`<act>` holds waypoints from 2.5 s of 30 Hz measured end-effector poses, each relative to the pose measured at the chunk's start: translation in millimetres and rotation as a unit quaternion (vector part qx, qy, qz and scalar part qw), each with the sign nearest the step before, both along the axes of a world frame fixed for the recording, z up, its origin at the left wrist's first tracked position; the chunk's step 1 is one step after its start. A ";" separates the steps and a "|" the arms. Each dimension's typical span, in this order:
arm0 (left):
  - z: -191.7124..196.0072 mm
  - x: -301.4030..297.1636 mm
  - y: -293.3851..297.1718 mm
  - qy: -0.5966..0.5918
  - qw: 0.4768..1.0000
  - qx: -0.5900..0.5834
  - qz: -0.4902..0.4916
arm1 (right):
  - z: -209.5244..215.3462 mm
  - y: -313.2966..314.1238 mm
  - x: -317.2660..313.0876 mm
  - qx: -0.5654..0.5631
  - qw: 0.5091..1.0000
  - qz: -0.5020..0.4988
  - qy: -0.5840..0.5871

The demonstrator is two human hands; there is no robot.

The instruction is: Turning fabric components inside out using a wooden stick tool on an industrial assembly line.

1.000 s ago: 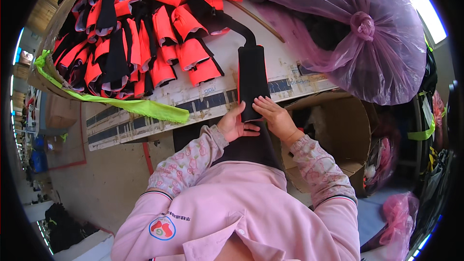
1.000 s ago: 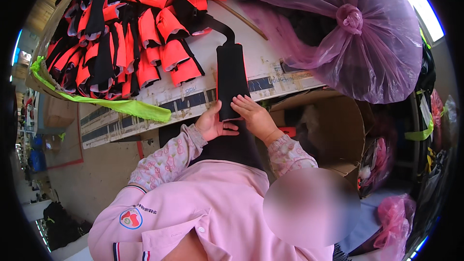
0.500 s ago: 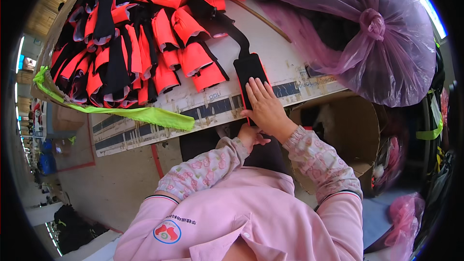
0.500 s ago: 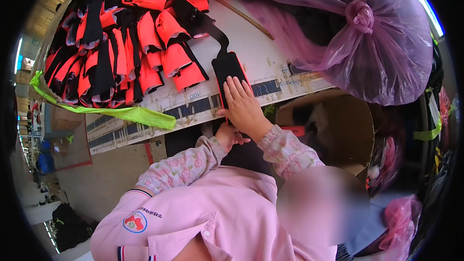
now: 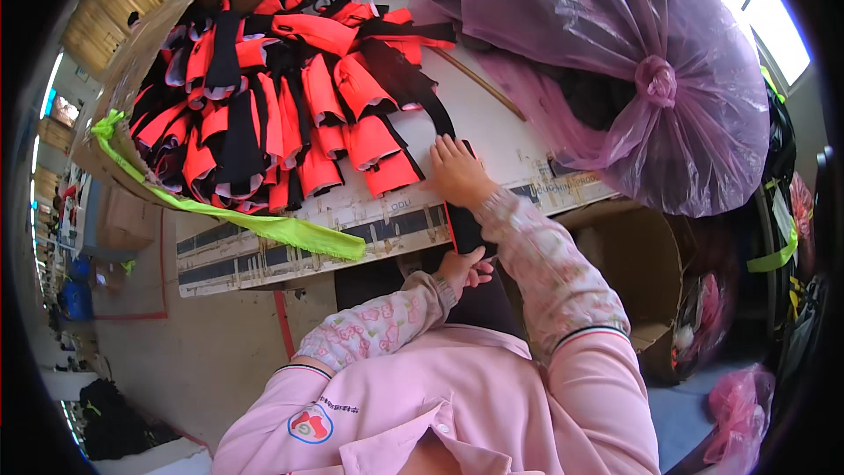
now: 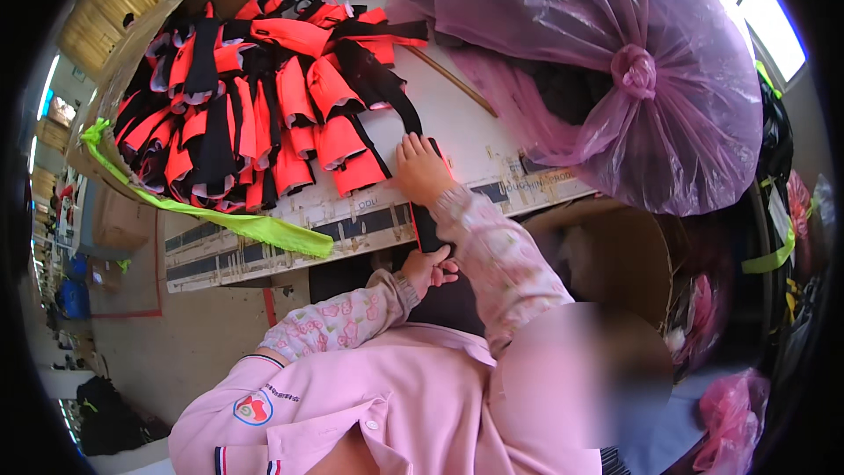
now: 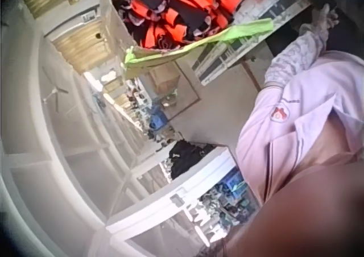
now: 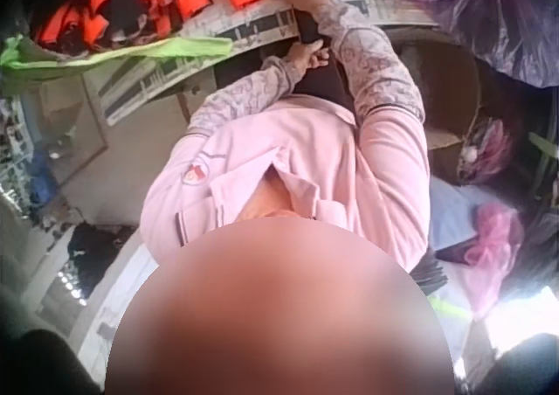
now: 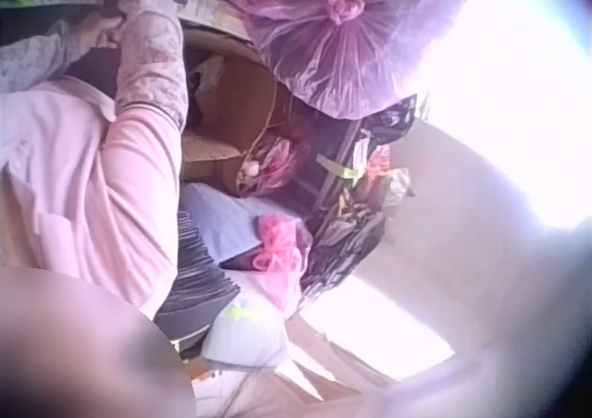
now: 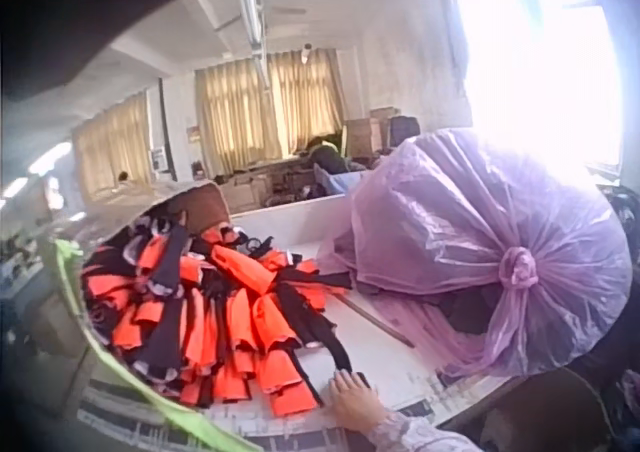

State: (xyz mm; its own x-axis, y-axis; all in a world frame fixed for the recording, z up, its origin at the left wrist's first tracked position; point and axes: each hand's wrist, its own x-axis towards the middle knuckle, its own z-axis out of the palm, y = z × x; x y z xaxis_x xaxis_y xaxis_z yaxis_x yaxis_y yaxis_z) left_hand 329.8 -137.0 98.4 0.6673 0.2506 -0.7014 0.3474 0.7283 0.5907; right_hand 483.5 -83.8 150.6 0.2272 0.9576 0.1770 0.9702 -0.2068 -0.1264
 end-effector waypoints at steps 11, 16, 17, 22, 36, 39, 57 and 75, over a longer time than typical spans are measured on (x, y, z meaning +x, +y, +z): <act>21.1 2.5 -2.2 -0.028 0.995 -0.094 0.017 | 18.2 -160.8 -78.2 0.074 0.995 -0.063 0.026; 57.2 -7.2 29.0 -0.195 0.959 -0.153 -0.137 | 20.7 -165.1 -58.2 0.199 0.963 -0.106 0.149; 63.6 -10.3 36.0 -0.231 0.943 -0.148 -0.190 | 13.5 -169.5 -49.7 0.236 0.945 -0.132 0.184; 55.5 2.7 60.9 -0.238 0.952 -0.154 -0.119 | 36.4 -203.5 -43.7 0.426 0.560 -0.172 0.689; 119.3 37.2 41.1 -0.335 0.925 -0.055 0.169 | -16.6 -208.3 -93.1 0.378 0.468 -0.222 0.768; 126.8 32.0 49.1 -0.346 0.931 -0.044 0.105 | 0.9 -205.2 -90.2 0.316 0.481 -0.228 0.785; 132.9 3.7 99.3 -0.346 0.936 0.006 0.067 | -16.5 8.2 165.5 0.046 0.955 -0.245 -0.158; 140.4 -4.5 94.8 -0.370 0.918 -0.032 0.139 | 24.0 -82.1 177.4 0.142 0.973 -0.111 -0.143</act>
State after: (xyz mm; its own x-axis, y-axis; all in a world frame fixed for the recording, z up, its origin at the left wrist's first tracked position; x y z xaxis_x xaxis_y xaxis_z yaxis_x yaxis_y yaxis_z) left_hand 325.3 -42.2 238.9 0.8836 0.4571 -0.1015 -0.3356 0.7694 0.5435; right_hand 660.8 -165.9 174.6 0.3259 0.7939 0.5133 0.9093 -0.4118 0.0596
